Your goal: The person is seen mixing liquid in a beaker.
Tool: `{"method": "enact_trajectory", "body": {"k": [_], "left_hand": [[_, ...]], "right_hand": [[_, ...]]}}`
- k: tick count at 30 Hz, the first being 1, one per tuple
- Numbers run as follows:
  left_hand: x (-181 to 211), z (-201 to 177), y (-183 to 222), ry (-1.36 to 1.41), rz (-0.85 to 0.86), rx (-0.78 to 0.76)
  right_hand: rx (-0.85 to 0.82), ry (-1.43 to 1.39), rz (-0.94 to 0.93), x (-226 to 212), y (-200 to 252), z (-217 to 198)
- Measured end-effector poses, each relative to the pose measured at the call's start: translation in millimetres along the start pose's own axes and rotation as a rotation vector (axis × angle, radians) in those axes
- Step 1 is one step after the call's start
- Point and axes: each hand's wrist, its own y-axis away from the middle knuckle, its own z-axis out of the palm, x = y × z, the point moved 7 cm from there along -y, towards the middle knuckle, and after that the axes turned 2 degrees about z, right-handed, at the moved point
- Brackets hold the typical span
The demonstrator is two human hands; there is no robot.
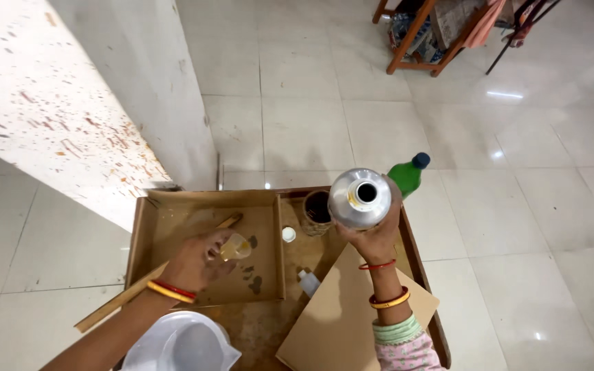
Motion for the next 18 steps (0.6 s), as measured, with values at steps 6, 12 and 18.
{"method": "enact_trajectory", "body": {"k": [6, 12, 18], "left_hand": [[19.7, -27.6, 90.8, 0.316, -0.002, 0.123], [44.7, -63.9, 157.6, 0.358, 0.125, 0.292], [48.0, -75.3, 200.6, 0.219, 0.185, 0.417]], "right_hand": [[-0.043, -0.157, -0.005, -45.3, 20.4, 9.2], [-0.201, -0.041, -0.283, -146.0, 37.6, 29.1], [-0.335, 0.055, -0.586, -197.8, 73.7, 58.1]]}}
